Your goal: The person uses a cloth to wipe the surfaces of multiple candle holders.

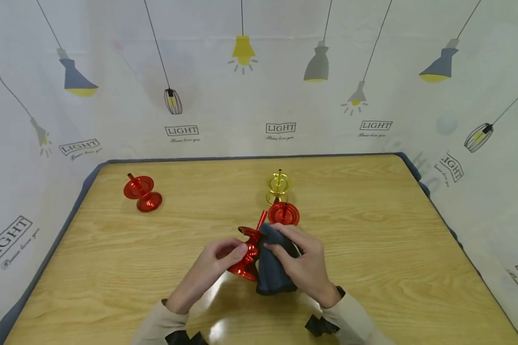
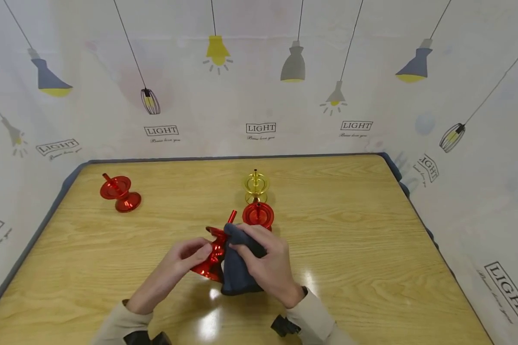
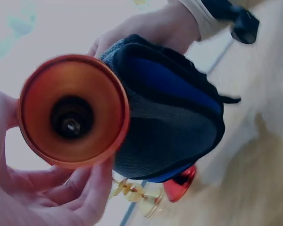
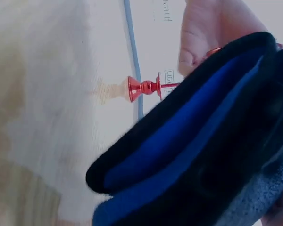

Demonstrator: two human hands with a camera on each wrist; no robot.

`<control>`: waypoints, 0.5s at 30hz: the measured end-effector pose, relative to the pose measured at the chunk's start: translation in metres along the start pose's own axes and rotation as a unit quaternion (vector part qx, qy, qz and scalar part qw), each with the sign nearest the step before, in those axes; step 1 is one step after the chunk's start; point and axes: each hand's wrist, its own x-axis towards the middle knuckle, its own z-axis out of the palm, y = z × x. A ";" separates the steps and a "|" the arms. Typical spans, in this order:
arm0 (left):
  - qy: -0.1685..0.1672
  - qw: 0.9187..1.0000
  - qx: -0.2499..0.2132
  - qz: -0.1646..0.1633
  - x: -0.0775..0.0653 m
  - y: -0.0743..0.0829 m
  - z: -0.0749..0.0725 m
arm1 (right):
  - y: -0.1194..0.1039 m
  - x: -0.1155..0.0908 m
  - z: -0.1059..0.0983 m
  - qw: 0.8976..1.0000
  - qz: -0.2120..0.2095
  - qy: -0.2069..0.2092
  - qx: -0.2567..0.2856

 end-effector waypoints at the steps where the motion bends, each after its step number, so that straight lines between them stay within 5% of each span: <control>1: 0.022 0.999 0.026 -0.009 0.001 0.001 0.000 | 0.001 0.002 0.001 1.000 -0.001 -0.001 -0.009; 5: 0.063 0.995 0.076 -0.032 0.003 0.003 0.001 | 0.004 0.005 0.006 1.000 -0.007 -0.015 -0.018; 8: 0.072 0.995 0.057 -0.042 0.005 0.001 0.001 | 0.007 0.005 0.008 1.000 -0.016 -0.022 -0.013; 12: 0.063 0.996 -0.042 -0.054 0.008 -0.003 0.000 | 0.009 0.005 0.012 1.000 0.000 -0.010 0.001; 15: 0.037 0.988 -0.136 -0.064 0.010 -0.007 -0.004 | 0.012 0.006 0.016 0.999 0.039 0.003 0.026</control>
